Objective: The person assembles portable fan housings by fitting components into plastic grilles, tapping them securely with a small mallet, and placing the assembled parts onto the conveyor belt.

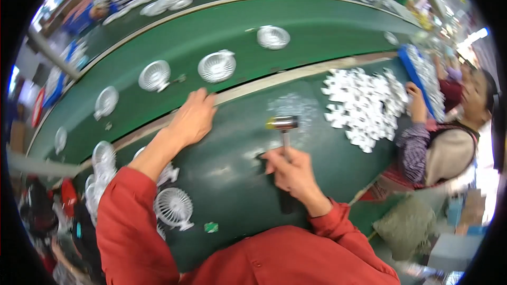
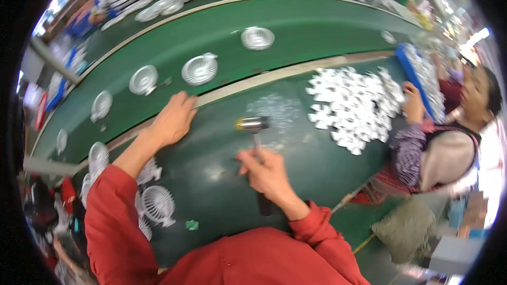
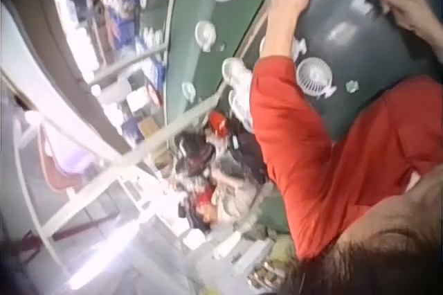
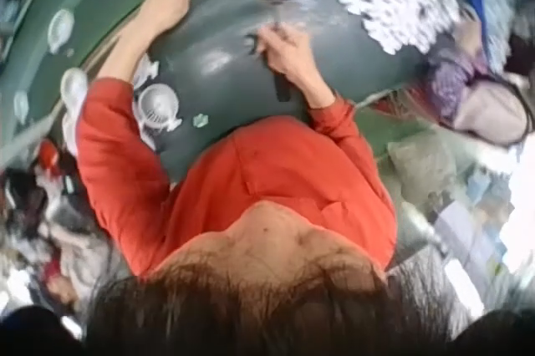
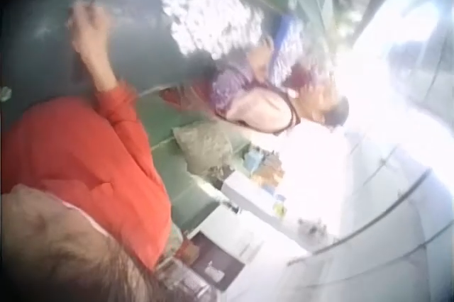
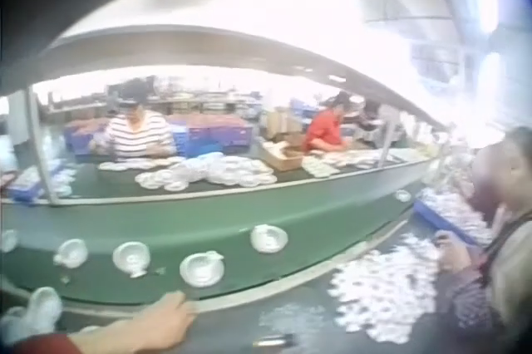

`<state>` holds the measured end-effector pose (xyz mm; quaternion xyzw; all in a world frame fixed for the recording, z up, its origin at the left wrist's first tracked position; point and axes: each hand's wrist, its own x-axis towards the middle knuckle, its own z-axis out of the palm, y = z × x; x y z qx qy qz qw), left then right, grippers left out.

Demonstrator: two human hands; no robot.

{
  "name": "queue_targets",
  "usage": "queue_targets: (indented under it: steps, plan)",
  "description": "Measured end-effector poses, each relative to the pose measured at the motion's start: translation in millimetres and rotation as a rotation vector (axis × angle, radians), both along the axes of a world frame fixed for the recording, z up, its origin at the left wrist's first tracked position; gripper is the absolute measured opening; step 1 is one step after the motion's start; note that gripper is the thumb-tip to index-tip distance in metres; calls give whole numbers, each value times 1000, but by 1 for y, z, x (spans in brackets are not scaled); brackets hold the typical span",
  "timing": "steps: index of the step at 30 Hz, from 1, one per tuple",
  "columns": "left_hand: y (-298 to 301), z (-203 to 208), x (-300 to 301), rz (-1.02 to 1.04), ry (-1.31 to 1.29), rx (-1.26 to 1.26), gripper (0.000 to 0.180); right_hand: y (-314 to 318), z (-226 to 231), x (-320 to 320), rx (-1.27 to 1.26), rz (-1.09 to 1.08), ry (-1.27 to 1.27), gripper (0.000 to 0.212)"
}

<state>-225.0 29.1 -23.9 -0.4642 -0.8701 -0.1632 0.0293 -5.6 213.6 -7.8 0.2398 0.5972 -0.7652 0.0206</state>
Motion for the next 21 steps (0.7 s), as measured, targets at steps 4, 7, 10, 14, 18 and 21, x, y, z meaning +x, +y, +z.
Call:
queue_targets:
  steps: [4, 7, 10, 14, 18, 21]
  plan:
    - [-7, -36, 20, -21, 380, -293, 24, 3, -20, -1, 82, 50, -62, 19]
    - [-9, -47, 23, 14, 410, -231, 32, 16, -13, 7, -58, -9, -35, 20]
    - [2, -31, 23, -66, 450, -261, 32, 23, -9, 12, -72, -31, 4, 20]
    - [0, -26, 16, -81, 343, -161, 33, 29, -9, 18, -88, -31, 16, 20]
    - [17, -12, 37, -77, 145, 111, 41, 37, -8, 23, -99, -82, 20, 23]
    - [56, -2, 71, -156, -18, 192, 38, 45, -7, 25, -142, -128, 57, 24]
